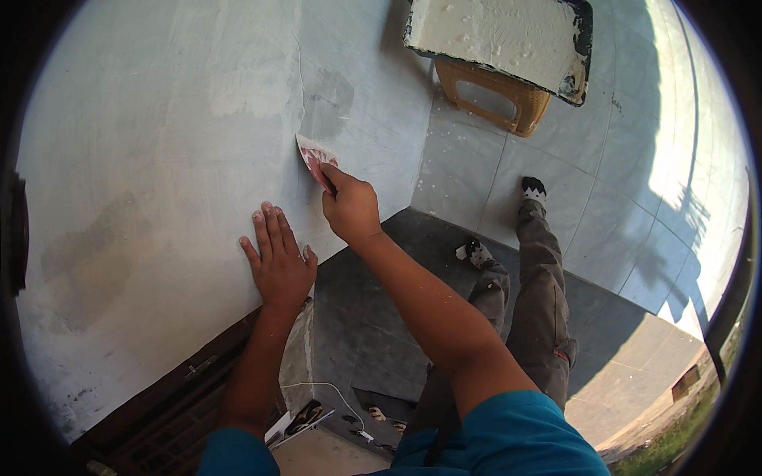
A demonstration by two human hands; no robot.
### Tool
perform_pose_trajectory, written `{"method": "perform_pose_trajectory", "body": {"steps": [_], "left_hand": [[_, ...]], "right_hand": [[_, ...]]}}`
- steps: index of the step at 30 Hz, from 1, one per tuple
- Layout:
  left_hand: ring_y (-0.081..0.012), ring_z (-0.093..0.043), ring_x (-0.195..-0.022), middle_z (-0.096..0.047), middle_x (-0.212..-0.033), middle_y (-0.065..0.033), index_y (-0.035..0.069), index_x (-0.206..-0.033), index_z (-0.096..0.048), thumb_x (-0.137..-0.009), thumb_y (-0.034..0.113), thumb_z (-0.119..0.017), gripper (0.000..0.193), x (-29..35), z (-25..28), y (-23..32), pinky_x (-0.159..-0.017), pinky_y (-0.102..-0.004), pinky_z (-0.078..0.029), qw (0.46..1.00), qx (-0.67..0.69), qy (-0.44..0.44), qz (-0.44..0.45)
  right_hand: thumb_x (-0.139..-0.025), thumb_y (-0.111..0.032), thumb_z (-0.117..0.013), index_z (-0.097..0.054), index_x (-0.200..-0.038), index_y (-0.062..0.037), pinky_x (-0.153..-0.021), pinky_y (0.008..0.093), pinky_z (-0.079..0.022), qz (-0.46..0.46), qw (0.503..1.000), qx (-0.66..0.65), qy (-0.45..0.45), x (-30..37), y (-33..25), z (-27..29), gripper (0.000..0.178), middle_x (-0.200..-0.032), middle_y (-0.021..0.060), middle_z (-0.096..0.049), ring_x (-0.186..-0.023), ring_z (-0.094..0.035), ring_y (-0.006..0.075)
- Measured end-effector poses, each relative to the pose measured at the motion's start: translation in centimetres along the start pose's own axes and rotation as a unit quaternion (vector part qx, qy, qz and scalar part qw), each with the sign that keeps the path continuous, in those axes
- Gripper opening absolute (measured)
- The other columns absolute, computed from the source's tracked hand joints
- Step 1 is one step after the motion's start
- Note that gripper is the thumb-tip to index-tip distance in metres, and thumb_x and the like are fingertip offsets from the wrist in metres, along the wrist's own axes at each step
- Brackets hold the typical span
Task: The person is seen patching and smoothing putty or plaster onto a wall using a spreader tool.
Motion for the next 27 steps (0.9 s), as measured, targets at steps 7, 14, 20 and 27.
{"method": "perform_pose_trajectory", "body": {"steps": [7, 14, 20, 27], "left_hand": [[-0.0285, -0.019, -0.148, -0.025, -0.158, -0.0155, -0.002, -0.147, -0.034, -0.077, 0.037, -0.059, 0.084, -0.5, 0.6, 0.4, -0.117, -0.0547, -0.006, 1.000, 0.004, 0.002, -0.006], [-0.0280, -0.019, -0.148, -0.025, -0.158, -0.0152, -0.002, -0.146, -0.035, -0.077, 0.036, -0.059, 0.082, -0.8, 1.0, 0.7, -0.117, -0.0545, -0.006, 1.000, -0.012, 0.006, -0.010], [-0.0280, -0.018, -0.148, -0.025, -0.158, -0.0160, -0.004, -0.145, -0.036, -0.078, 0.033, -0.057, 0.079, 0.1, 0.1, 0.1, -0.118, -0.0535, -0.001, 1.000, -0.009, -0.003, -0.014], [-0.0278, -0.019, -0.148, -0.026, -0.158, -0.0160, -0.004, -0.145, -0.037, -0.076, 0.032, -0.056, 0.080, -0.5, 0.8, 0.7, -0.117, -0.0540, -0.002, 0.999, -0.024, 0.013, -0.017]], "right_hand": [[-0.081, -0.002, -0.052, -0.066, -0.119, -0.0067, -0.063, 0.0345, -0.051, 0.009, 0.992, 0.016, 0.126, -6.7, -0.2, 9.4, 0.041, -0.077, 0.0213, -0.066, -0.062, -0.065, 0.0291], [-0.081, -0.004, -0.059, -0.055, -0.132, -0.0082, -0.089, 0.0414, -0.053, 0.179, 0.969, 0.057, 0.162, -3.6, -6.2, 0.1, 0.051, -0.112, 0.0201, -0.066, -0.103, -0.066, 0.0317], [-0.081, 0.000, -0.056, -0.066, -0.120, -0.0062, -0.067, 0.0337, -0.053, -0.064, 0.995, 0.008, -0.070, 1.9, -0.6, 2.7, 0.041, -0.082, 0.0204, -0.067, -0.067, -0.066, 0.0297], [-0.080, -0.002, -0.057, -0.068, -0.108, -0.0039, -0.075, 0.0384, -0.053, 0.091, 0.983, -0.030, 0.155, -8.7, -5.6, 5.7, 0.031, -0.095, 0.0186, -0.069, -0.084, -0.067, 0.0367]]}}
Point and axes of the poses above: each hand's wrist, its own x-axis away from the middle knuckle, its own z-axis out of the back of the hand, y = z × x, the point moved 10 cm from there along -x, towards the middle knuckle
